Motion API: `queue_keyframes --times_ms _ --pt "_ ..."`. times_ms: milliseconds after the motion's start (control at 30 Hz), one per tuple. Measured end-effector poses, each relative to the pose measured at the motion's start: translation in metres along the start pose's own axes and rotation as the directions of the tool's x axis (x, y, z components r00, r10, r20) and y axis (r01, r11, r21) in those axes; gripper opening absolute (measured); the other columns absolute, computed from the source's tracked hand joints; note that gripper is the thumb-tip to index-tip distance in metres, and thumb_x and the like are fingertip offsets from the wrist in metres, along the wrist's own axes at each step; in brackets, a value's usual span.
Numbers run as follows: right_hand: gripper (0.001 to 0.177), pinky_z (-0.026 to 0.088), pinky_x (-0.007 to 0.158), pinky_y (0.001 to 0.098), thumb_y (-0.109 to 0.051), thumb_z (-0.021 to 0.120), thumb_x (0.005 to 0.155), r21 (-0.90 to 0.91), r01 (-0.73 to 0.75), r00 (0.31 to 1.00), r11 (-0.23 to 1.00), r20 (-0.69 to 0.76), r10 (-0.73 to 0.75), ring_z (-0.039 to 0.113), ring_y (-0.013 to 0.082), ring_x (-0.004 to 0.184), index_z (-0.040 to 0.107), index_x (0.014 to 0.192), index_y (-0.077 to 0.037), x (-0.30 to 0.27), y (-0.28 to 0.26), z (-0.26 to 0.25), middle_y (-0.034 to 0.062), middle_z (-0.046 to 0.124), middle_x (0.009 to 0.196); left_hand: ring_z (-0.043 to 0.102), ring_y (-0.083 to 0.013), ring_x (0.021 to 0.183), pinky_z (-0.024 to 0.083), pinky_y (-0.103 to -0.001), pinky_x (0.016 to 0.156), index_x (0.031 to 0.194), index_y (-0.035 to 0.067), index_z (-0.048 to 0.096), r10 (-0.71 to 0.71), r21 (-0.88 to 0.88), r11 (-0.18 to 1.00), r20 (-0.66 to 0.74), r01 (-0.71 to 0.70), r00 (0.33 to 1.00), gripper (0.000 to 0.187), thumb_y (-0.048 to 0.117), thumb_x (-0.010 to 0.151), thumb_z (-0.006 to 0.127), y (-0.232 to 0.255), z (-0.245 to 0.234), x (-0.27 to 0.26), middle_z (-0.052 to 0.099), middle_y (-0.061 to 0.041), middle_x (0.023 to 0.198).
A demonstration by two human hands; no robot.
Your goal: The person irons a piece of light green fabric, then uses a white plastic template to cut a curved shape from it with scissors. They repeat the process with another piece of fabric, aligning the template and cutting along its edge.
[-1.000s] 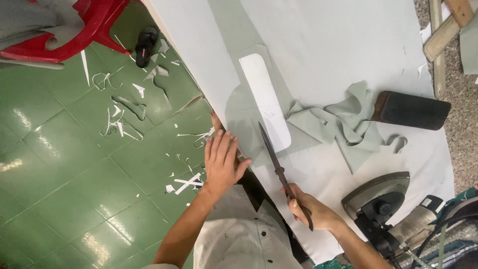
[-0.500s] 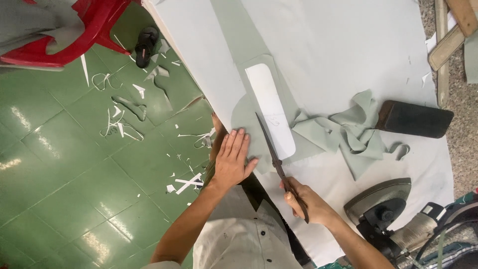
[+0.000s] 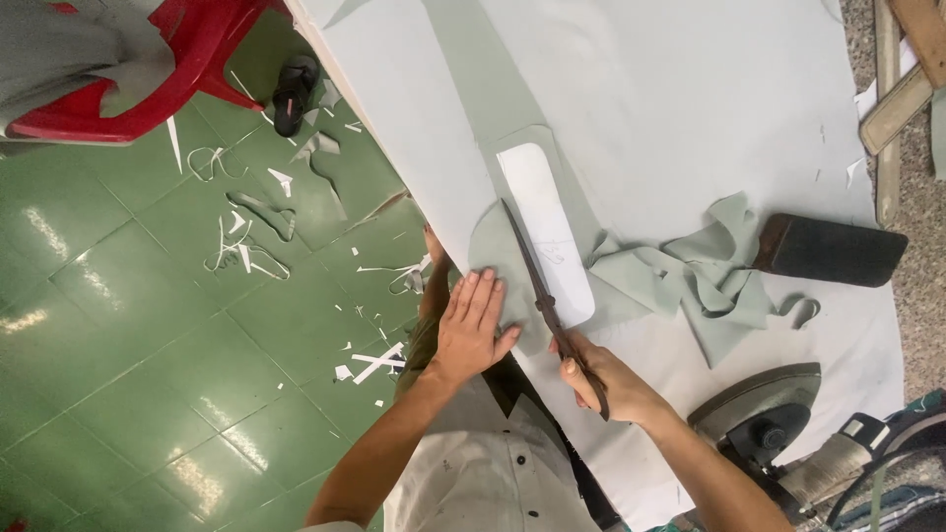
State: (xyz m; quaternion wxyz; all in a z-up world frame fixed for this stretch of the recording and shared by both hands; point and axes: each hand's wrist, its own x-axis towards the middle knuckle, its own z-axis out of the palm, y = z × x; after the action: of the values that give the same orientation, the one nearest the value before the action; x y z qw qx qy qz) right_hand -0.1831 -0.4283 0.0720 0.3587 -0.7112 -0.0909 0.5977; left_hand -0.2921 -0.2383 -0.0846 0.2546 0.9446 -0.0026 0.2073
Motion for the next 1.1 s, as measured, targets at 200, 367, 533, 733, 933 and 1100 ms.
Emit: queue_keyframes --times_ms 200,367,533,733,933,1100 --pt "0.070 0.055 0.051 0.0323 -0.070 0.028 0.093 0.060 0.007 0.998 0.998 0.067 -0.011 0.068 0.0191 0.051 0.057 0.105 -0.008 -0.001 -0.002 -0.007 0.0055 0.059 0.052 0.044 -0.0422 0.144 0.036 -0.052 0.118 0.144 -0.002 0.054 0.000 -0.022 1.000 -0.001 0.000 1.000 0.069 0.051 0.101 0.044 0.000 0.001 0.000 0.048 -0.024 0.153" --pt "0.069 0.054 0.048 0.0328 -0.069 0.027 0.094 0.037 0.034 0.998 0.999 0.044 -0.035 0.067 0.0199 0.049 0.057 0.103 -0.007 0.008 -0.009 -0.016 0.0053 0.059 0.051 0.044 -0.0421 0.143 0.037 -0.052 0.117 0.142 -0.002 0.056 -0.002 -0.024 1.000 -0.010 0.002 1.000 0.069 0.051 0.101 0.043 0.000 0.001 0.000 0.050 -0.024 0.152" --pt "0.067 0.052 0.046 0.0311 -0.068 0.027 0.095 0.012 0.051 0.999 0.999 0.002 -0.051 0.065 0.0189 0.046 0.059 0.095 -0.008 0.012 -0.017 -0.019 0.0048 0.059 0.048 0.044 -0.0419 0.143 0.037 -0.052 0.117 0.142 -0.001 0.056 -0.004 -0.021 1.000 -0.006 0.003 1.000 0.068 0.052 0.100 0.045 0.000 0.001 -0.001 0.050 -0.024 0.152" --pt "0.060 0.051 0.045 0.0309 -0.060 0.033 0.098 0.020 0.028 0.999 0.999 -0.036 -0.027 0.064 0.0179 0.043 0.060 0.098 -0.007 0.013 -0.010 -0.019 0.0048 0.059 0.045 0.045 -0.0422 0.143 0.037 -0.052 0.117 0.142 -0.002 0.056 0.000 -0.025 1.000 -0.023 -0.001 1.000 0.069 0.052 0.100 0.045 0.000 0.003 0.000 0.050 -0.024 0.152" --pt "0.064 0.052 0.046 0.0317 -0.065 0.029 0.096 0.021 0.010 1.000 1.000 -0.010 -0.010 0.063 0.0183 0.045 0.060 0.096 -0.008 0.009 -0.025 -0.023 0.0044 0.058 0.047 0.046 -0.0421 0.142 0.038 -0.052 0.117 0.141 -0.001 0.057 -0.002 -0.019 1.000 -0.035 0.002 0.999 0.068 0.051 0.099 0.046 0.001 0.002 0.001 0.050 -0.025 0.152" --pt "0.069 0.051 0.044 0.0321 -0.070 0.028 0.094 0.008 0.023 1.000 1.000 -0.007 -0.023 0.064 0.0194 0.045 0.059 0.090 -0.009 0.013 -0.028 -0.027 0.0051 0.058 0.047 0.047 -0.0412 0.141 0.038 -0.052 0.116 0.140 -0.001 0.058 0.000 -0.023 1.000 -0.050 -0.001 0.999 0.068 0.051 0.099 0.047 0.000 0.003 0.002 0.051 -0.024 0.151"
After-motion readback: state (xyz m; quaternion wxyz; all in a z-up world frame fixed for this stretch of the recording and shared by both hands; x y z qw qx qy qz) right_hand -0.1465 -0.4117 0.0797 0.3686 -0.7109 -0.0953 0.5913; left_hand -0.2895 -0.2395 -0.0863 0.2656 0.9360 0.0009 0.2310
